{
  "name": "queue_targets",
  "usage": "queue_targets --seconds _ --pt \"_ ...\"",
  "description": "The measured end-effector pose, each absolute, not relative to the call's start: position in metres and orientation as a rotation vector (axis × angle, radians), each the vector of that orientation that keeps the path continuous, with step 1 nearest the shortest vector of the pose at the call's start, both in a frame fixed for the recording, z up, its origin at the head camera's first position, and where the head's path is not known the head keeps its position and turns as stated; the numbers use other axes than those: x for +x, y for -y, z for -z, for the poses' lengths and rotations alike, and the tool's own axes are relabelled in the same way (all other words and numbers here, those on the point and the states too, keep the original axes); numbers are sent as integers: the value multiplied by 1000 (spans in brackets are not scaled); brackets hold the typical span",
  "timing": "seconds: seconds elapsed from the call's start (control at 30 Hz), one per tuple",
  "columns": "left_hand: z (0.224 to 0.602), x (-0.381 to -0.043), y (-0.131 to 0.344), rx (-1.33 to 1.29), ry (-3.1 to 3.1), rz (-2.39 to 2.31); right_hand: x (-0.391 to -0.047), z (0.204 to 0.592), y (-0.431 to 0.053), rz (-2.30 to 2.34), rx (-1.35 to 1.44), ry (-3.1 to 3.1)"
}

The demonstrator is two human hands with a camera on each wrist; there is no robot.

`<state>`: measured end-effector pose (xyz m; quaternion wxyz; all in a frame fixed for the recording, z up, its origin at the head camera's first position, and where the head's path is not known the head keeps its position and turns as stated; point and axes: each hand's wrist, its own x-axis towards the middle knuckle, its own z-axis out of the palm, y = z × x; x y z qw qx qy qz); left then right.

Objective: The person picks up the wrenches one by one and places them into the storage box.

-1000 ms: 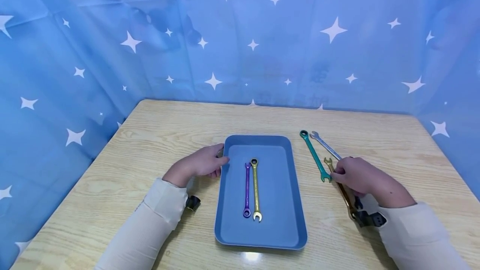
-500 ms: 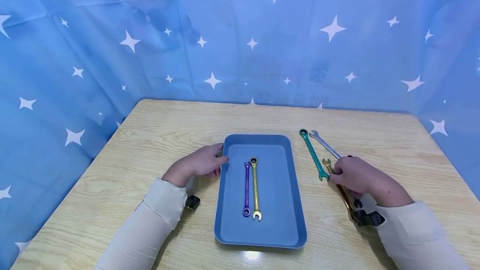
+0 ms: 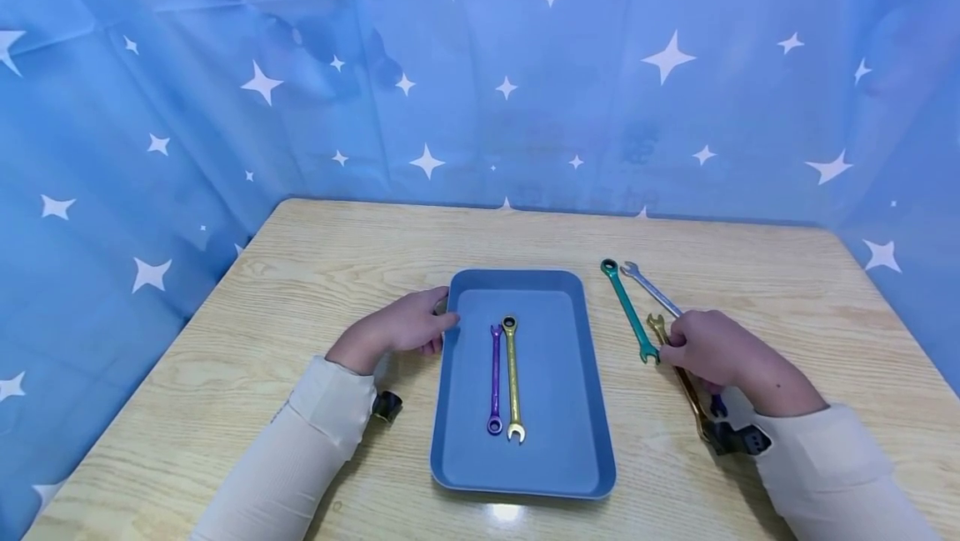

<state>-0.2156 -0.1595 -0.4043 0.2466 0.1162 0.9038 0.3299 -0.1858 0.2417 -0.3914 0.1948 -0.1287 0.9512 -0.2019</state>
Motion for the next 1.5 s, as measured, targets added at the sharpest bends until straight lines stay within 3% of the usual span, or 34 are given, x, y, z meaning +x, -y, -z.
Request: queue_targets --seconds 0.57,0.97,1.5 --pt "404 -214 159 311 -2478 -898 -186 393 -239 516 -429 -2714" --pt "404 -215 158 312 -2464 -902 -179 384 -242 498 -332 -2522" --pt "403 -214 158 318 -2478 -906 -176 384 -235 462 -451 -2583"
